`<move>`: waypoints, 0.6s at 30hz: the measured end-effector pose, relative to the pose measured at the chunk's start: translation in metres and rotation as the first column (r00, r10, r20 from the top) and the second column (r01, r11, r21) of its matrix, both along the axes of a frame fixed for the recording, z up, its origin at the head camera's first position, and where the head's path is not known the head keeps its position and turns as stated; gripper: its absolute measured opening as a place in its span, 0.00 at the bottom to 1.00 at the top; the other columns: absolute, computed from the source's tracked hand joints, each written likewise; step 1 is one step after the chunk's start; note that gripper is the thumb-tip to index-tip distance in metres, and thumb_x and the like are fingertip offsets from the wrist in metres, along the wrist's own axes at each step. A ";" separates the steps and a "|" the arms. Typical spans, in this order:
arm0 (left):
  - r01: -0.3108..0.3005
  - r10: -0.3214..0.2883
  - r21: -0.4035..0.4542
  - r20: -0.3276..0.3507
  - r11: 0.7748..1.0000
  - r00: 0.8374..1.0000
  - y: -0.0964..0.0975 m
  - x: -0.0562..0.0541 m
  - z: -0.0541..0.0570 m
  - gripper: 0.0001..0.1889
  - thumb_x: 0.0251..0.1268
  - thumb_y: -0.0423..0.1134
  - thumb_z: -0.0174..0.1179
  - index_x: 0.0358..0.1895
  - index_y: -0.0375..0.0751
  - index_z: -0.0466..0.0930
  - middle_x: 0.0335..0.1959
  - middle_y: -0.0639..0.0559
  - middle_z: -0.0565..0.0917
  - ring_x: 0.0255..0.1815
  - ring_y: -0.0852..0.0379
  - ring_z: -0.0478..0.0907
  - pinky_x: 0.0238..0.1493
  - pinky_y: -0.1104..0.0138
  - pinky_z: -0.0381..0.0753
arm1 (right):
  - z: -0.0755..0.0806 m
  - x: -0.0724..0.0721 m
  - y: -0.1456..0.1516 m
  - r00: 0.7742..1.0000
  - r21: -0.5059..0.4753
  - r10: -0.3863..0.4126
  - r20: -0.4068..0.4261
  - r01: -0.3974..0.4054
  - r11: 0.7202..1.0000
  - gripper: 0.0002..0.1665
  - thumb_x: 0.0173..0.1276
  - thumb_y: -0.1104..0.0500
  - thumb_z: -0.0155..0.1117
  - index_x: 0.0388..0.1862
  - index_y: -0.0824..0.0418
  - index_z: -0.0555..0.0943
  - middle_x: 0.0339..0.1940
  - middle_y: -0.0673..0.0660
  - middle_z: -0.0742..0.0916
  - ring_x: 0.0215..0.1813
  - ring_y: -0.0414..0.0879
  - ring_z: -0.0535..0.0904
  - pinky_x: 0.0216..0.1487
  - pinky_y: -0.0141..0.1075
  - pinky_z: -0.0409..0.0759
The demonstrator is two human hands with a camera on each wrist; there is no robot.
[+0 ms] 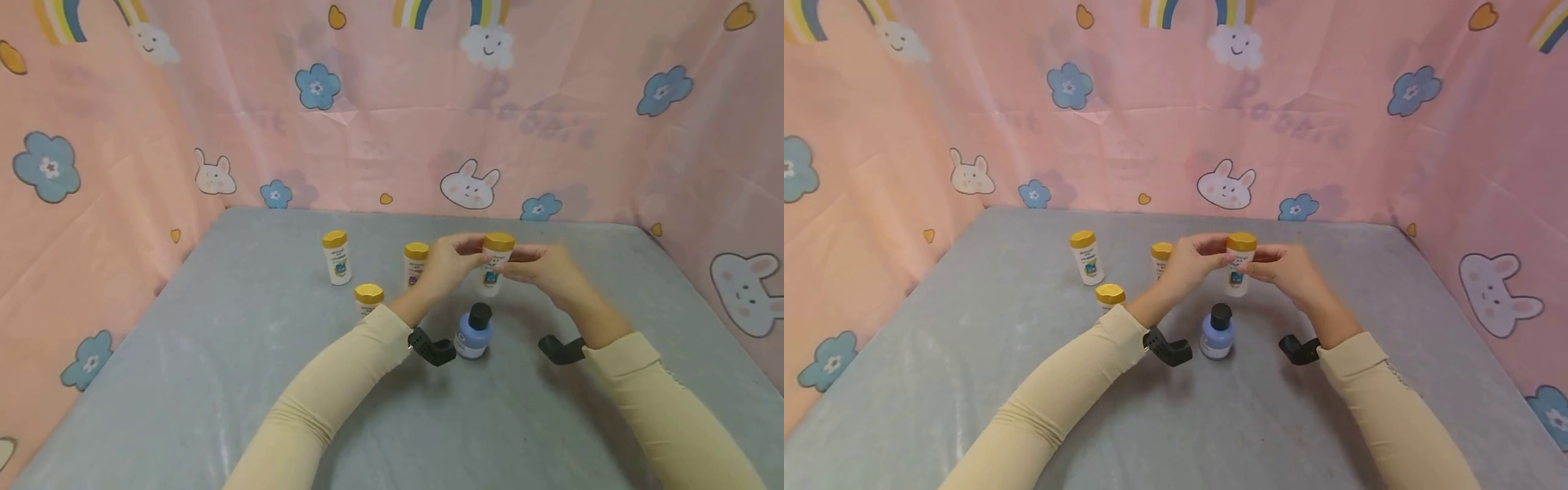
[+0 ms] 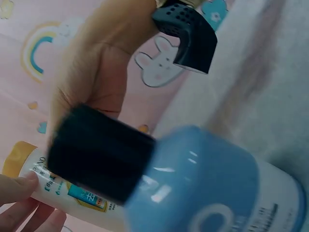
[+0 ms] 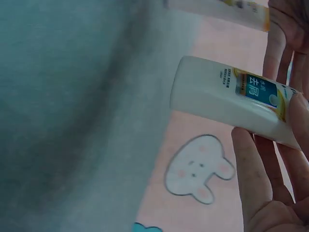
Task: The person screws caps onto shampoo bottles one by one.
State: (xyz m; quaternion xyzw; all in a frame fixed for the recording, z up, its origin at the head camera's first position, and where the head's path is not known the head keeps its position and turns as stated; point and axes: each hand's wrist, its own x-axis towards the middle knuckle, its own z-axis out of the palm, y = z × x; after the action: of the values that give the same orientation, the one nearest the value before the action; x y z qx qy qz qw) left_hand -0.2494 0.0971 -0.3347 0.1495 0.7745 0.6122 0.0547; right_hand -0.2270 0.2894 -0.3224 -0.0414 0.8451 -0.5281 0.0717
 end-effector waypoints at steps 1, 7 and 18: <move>-0.004 0.004 -0.009 0.005 1.000 1.000 0.000 0.000 -0.003 0.18 0.66 0.38 0.65 0.59 0.45 0.82 0.55 0.52 0.87 0.57 0.57 0.83 0.58 0.67 0.83 | -0.004 -0.001 -0.001 1.000 0.004 -0.002 0.009 0.002 1.000 0.34 0.68 0.52 0.69 0.67 0.70 0.74 0.54 0.49 0.86 0.43 0.24 0.82 0.49 0.24 0.83; 0.000 -0.002 -0.073 -0.031 0.997 1.000 0.000 -0.002 -0.019 0.16 0.67 0.37 0.65 0.57 0.43 0.83 0.54 0.51 0.87 0.56 0.55 0.83 0.58 0.66 0.83 | -0.019 -0.002 -0.004 1.000 0.099 -0.015 0.022 0.012 0.995 0.33 0.69 0.50 0.68 0.66 0.68 0.76 0.64 0.67 0.81 0.51 0.36 0.84 0.61 0.41 0.82; -0.032 0.026 -0.186 -0.032 0.982 0.999 0.002 -0.001 -0.024 0.18 0.67 0.38 0.65 0.59 0.46 0.82 0.56 0.52 0.86 0.57 0.56 0.83 0.57 0.65 0.83 | -0.026 -0.004 -0.006 1.000 0.149 0.001 0.014 -0.004 0.989 0.33 0.68 0.50 0.69 0.65 0.68 0.76 0.62 0.68 0.82 0.62 0.57 0.80 0.66 0.54 0.76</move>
State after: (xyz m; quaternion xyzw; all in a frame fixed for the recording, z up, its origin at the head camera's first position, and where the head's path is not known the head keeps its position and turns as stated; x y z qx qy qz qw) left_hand -0.2501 0.0995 -0.3586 0.1413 0.8314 0.5352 0.0482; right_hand -0.2308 0.2838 -0.3483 -0.0333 0.8816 -0.4638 0.0812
